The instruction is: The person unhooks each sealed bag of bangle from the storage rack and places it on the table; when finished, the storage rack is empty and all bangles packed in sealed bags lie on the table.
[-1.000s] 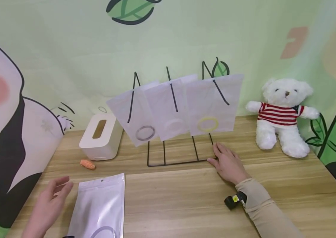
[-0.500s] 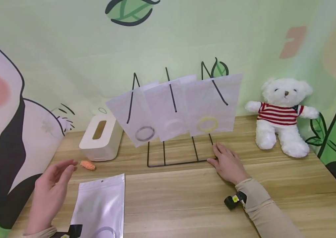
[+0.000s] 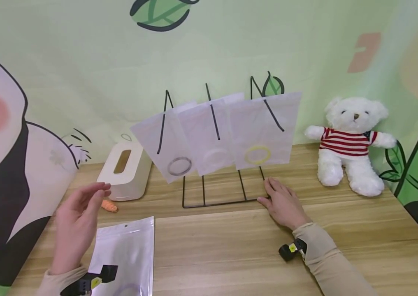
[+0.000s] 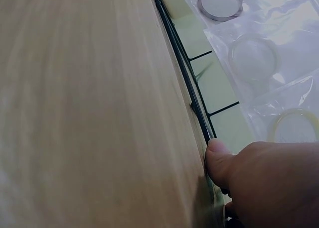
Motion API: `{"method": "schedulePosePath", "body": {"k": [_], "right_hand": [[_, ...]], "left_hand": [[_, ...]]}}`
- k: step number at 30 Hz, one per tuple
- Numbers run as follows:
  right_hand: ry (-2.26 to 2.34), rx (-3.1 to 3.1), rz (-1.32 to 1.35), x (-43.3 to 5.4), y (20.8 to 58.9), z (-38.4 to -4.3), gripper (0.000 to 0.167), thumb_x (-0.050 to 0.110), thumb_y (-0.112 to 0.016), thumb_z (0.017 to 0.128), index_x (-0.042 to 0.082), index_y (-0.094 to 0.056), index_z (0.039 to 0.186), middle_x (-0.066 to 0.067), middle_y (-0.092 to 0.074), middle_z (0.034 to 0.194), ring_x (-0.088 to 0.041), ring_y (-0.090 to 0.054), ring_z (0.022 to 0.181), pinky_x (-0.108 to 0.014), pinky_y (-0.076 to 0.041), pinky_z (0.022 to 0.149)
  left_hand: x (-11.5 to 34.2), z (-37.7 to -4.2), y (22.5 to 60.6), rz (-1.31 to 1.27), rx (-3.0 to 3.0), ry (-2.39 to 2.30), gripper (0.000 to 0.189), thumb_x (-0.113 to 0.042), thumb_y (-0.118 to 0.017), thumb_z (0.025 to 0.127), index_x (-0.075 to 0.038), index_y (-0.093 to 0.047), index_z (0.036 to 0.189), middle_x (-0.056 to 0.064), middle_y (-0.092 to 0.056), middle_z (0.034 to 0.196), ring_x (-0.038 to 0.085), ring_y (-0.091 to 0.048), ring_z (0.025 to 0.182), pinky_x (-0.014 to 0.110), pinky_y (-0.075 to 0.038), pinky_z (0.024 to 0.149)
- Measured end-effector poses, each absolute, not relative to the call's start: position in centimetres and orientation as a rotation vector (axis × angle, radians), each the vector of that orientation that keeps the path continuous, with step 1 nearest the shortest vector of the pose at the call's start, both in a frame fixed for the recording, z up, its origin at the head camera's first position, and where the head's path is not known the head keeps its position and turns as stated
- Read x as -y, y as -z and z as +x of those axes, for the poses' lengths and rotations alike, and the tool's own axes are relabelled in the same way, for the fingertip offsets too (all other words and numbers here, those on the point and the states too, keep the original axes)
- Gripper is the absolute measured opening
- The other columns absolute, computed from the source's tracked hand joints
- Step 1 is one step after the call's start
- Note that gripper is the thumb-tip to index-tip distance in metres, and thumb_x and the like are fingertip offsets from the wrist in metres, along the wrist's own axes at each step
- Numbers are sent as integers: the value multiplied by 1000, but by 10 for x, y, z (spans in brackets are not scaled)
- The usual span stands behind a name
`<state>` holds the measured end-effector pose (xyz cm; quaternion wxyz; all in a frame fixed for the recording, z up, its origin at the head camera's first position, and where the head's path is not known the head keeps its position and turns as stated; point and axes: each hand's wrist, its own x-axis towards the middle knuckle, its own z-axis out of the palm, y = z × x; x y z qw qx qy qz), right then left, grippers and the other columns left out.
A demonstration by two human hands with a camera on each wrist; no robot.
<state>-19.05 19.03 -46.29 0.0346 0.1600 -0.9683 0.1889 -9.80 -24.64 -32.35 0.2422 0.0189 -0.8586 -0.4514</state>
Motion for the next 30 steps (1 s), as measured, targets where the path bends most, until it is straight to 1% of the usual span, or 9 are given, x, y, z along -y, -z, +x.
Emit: {"method": "schedulePosePath", "body": {"k": [3, 7, 11, 14, 20, 23, 30], "right_hand": [[-584, 2977, 495, -190, 464, -190, 62, 33, -53, 101, -6, -36, 146, -26, -33, 150, -43, -32, 137, -65, -28, 104], [-587, 2972, 493, -190, 465, -191, 62, 33, -53, 100, -5, -36, 146, -26, -34, 150, -42, -33, 136, -65, -28, 104], [-588, 2968, 489, -191, 466, -191, 62, 33, -53, 100, -5, -36, 146, -26, -34, 150, -42, -33, 136, -65, -28, 104], [-588, 2970, 488, -191, 465, -191, 62, 33, -53, 100, -5, -36, 146, -26, -34, 150, -42, -33, 136, -65, -28, 105], [-577, 2970, 491, -191, 465, -191, 62, 33, -53, 100, -6, -37, 145, -26, -34, 149, -42, -34, 136, -64, -28, 105], [-579, 2967, 493, -191, 465, -191, 62, 33, -53, 100, -6, -37, 145, -26, -35, 149, -42, -34, 136, -64, -28, 105], [-575, 2970, 489, -191, 466, -191, 62, 34, -53, 100, -5, -36, 146, -26, -34, 150, -42, -34, 136, -64, -29, 105]], "left_hand": [[241, -102, 322, 26, 2310, 1239, 23, -12, -55, 99, -4, -64, 120, 8, -68, 108, 6, -62, 99, 12, -44, 79], [234, -107, 320, 6, 2256, 1259, 25, -10, -56, 99, -5, -64, 122, 12, -67, 112, 9, -62, 104, 13, -44, 84], [227, -112, 318, 20, 2203, 1308, 27, -11, -56, 99, -5, -63, 124, 9, -66, 118, 10, -60, 108, 15, -44, 89], [222, -116, 317, 15, 2164, 1334, 26, -11, -56, 99, -4, -63, 123, 6, -66, 117, 11, -60, 108, 17, -45, 89], [215, -126, 316, -31, 2111, 1379, 26, -7, -56, 98, -1, -62, 122, 5, -66, 114, 12, -61, 106, 19, -45, 93], [212, -130, 316, -45, 2100, 1418, 26, -6, -55, 98, 1, -61, 123, 7, -65, 115, 14, -60, 107, 20, -46, 93], [203, -137, 316, -56, 2132, 1454, 27, -8, -56, 98, 0, -59, 124, 5, -63, 117, 14, -59, 109, 20, -45, 92]]}}
